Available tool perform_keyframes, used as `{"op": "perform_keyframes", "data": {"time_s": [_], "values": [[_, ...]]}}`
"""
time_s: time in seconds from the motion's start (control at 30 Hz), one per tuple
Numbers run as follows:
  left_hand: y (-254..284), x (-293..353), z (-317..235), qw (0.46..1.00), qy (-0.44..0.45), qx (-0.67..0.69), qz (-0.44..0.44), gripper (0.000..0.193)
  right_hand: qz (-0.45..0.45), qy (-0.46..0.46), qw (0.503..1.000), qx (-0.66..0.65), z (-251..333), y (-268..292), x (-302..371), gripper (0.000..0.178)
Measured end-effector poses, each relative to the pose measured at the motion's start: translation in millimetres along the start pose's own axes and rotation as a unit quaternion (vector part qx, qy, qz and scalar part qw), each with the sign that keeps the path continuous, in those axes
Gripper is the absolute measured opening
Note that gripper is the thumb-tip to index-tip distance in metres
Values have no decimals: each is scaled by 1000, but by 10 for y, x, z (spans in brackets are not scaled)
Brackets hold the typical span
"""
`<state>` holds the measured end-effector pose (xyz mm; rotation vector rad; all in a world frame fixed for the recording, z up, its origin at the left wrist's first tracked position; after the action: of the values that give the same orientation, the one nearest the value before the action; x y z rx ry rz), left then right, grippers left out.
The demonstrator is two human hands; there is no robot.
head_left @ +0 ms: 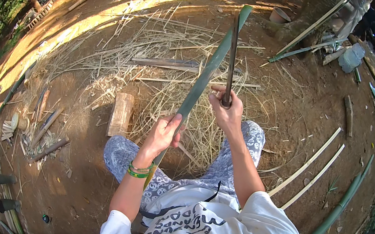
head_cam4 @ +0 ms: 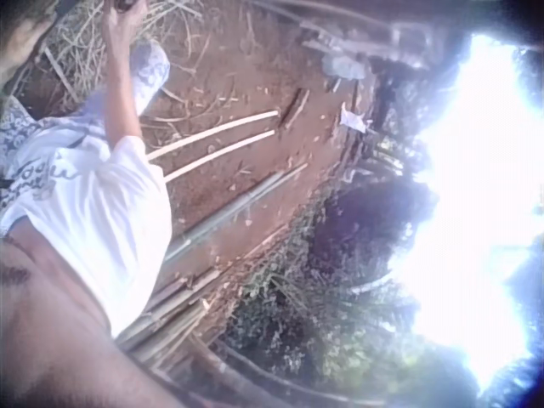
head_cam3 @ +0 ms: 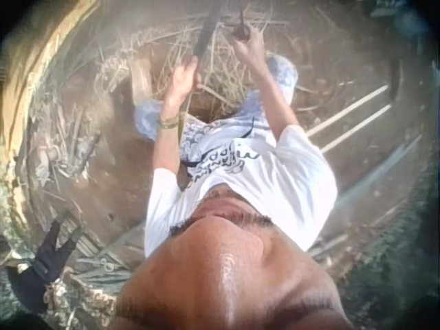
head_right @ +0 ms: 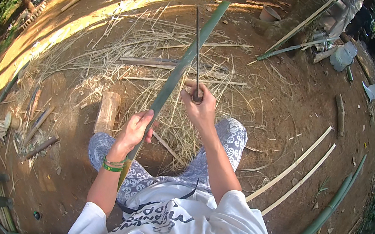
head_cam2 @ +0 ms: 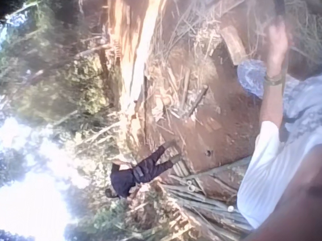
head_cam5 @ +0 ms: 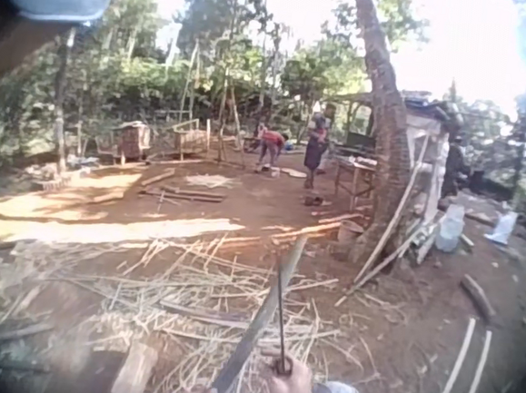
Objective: The person sits on the ground and uses a large knife to split long bamboo poles into thin strips. They repeatedly shave the edges and split the bamboo lengthwise, accumulating a pile of finished strips and debris.
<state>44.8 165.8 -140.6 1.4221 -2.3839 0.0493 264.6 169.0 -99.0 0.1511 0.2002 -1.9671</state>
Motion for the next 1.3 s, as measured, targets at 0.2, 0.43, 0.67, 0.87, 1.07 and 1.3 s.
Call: {"op": "perform_keyframes", "data": {"time_s": [0.2,0.43,0.67,0.87,1.07,1.3], "values": [[-12,56,-57,999,37,26,-11,37,44,147,967,203,-132,-206,635,22],[49,152,78,997,-22,-9,-69,27,57,231,943,234,-92,-442,980,20],[-70,389,-495,991,-71,-102,-57,42,-32,200,944,262,19,231,26,15],[-169,474,-528,993,-65,-82,-54,37,-4,228,941,248,320,438,-308,13],[-184,508,-660,989,-77,-114,-56,37,57,307,888,339,441,331,-127,17],[-324,596,-773,994,-62,-91,-24,38,-55,281,904,316,731,925,-977,16]]}}
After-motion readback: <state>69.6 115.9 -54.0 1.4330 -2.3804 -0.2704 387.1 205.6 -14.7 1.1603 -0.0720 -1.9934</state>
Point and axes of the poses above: each hand's wrist, its own x-axis away from the middle knuckle, its own y-axis out of the back of the hand, z = x × y, the point moved 7 cm from there along -x, towards the middle knuckle, and after that the axes turned 11 degrees about -x, right-handed, at the moved point
